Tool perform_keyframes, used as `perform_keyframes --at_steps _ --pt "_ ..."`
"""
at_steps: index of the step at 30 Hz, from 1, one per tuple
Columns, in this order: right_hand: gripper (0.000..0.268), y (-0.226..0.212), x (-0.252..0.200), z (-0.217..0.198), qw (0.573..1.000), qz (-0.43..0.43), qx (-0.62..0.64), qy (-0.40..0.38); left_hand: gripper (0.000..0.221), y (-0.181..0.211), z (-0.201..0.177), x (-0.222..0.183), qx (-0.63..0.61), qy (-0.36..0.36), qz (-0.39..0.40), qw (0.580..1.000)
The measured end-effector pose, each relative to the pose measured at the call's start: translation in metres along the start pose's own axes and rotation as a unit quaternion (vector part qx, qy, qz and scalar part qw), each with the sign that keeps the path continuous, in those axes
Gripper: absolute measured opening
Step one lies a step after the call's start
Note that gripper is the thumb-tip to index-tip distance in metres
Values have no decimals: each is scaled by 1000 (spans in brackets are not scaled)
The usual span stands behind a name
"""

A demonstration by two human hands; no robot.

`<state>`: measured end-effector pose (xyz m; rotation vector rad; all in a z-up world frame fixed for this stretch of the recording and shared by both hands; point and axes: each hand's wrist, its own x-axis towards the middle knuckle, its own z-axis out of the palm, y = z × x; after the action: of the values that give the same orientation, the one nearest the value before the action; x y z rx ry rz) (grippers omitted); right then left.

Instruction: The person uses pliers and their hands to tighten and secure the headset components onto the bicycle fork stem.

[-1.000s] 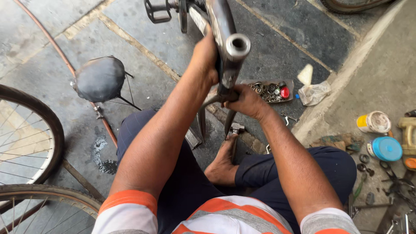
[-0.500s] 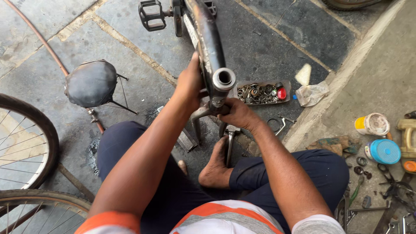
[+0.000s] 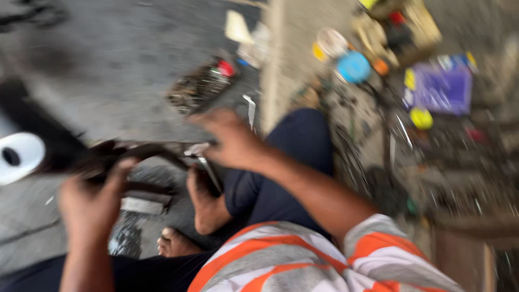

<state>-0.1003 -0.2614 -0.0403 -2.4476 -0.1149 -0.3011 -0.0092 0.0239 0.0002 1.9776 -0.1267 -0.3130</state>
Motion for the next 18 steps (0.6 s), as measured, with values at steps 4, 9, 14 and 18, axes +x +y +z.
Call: perform_keyframes --at_steps 4,9,14,18 --pt "25 115 -141 -91 905 320 -87 266 38 -5 -2 3 43 -5 119 992" --pt "58 208 -315 -104 816 509 -272 -39 43 -6 -1 2 87 0 142 986" --pt "73 200 -356 -58 793 544 -273 4 59 -24 -14 -8 211 38 158 964" --pt "69 226 -357 -59 783 562 -263 -37 59 -16 -24 -27 218 148 136 955"
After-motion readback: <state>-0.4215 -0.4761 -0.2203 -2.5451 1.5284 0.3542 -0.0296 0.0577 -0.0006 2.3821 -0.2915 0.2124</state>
